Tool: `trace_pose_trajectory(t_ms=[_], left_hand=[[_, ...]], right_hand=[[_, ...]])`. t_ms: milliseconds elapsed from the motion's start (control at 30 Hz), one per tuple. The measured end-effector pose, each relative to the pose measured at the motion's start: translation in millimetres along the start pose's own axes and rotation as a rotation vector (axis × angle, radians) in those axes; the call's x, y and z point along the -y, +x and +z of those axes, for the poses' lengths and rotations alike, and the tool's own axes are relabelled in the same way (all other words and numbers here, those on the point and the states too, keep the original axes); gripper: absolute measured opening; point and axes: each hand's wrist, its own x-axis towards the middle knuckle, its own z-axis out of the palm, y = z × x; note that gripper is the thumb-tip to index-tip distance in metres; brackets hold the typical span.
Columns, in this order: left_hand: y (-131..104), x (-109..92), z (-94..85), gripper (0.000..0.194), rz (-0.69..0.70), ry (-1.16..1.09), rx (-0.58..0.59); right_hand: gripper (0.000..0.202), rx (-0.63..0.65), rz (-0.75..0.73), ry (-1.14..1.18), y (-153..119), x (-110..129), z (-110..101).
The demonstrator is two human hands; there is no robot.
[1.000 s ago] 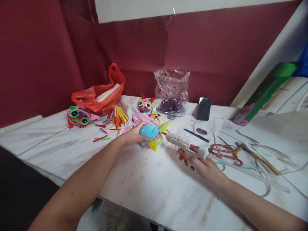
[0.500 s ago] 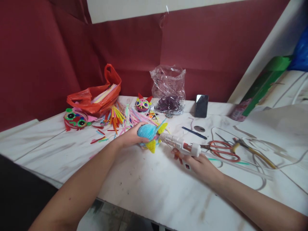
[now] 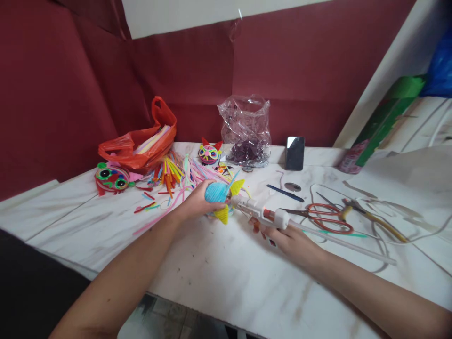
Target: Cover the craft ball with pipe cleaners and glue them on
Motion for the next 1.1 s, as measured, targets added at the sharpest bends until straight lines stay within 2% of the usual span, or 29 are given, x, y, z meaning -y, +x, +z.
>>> trace_pose_trajectory(t_ms=[267, 533, 833, 1100], left_hand=[[-1.5, -3.6, 0.6, 0.067, -0.032, -0.001, 0.027], [-4.7, -12.1, -1.0, 0.069, -0.03, 0.035, 0.036], [-4.6, -10.7, 1.5, 0.069, -0.036, 0.014, 0.046], [-2.7, -6.1, 1.8, 0.069, -0.028, 0.012, 0.039]], right_hand=[[0.034, -0.034, 0.002, -0.018, -2.7, 2.9, -2.2], [0.034, -0.035, -0.068, -0.007, -2.0, 5.2, -0.8], [0.028, -0.055, -0.097, 0.024, -1.7, 12.8, -1.8], [0.028, -0.045, -0.065, 0.003, -3.3, 15.2, -4.4]])
